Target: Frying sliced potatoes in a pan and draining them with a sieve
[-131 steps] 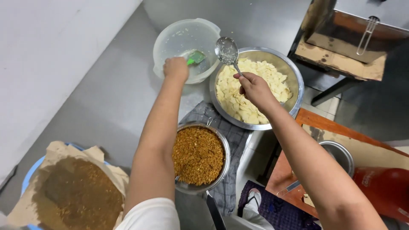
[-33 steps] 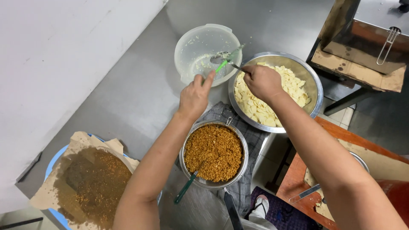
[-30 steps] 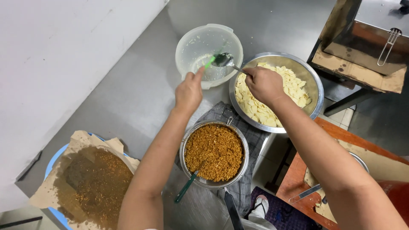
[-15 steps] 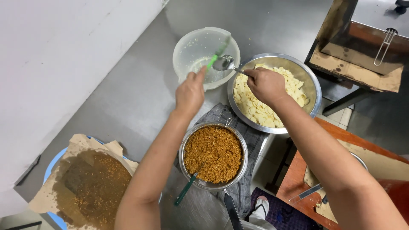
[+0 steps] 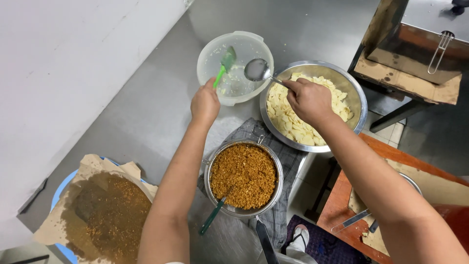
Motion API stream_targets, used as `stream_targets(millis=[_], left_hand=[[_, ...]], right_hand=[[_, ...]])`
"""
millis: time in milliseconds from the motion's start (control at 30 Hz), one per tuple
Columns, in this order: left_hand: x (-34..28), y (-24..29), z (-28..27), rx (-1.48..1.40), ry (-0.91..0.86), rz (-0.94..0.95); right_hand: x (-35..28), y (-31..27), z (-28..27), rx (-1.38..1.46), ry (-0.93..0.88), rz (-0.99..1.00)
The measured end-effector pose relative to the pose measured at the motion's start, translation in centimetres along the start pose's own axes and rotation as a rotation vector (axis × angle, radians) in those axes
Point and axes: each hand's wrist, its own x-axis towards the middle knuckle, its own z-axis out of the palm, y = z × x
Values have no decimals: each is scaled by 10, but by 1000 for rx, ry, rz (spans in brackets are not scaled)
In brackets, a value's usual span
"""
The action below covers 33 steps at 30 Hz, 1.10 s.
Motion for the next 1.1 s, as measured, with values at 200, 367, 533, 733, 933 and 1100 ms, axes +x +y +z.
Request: stream_targets(millis=[200, 367, 533, 733, 933, 1100], left_hand=[[-18, 49, -46, 70, 118, 128], [-43, 77, -44, 51, 195, 453], [-17, 66, -40, -84, -6, 97], [-6, 35, -19, 102, -103, 16], [-9, 27, 7, 360, 161, 259], [-105, 156, -45, -577, -178, 131]], right_hand=[[10, 14, 19, -40, -4, -34], [8, 7, 10, -53, 8, -154], [-6, 12, 10, -190, 304, -317], [-13, -13, -13, 551, -30, 203], [-37, -33, 46, 1290, 9, 599], [-69, -79, 39, 1574, 99, 596]])
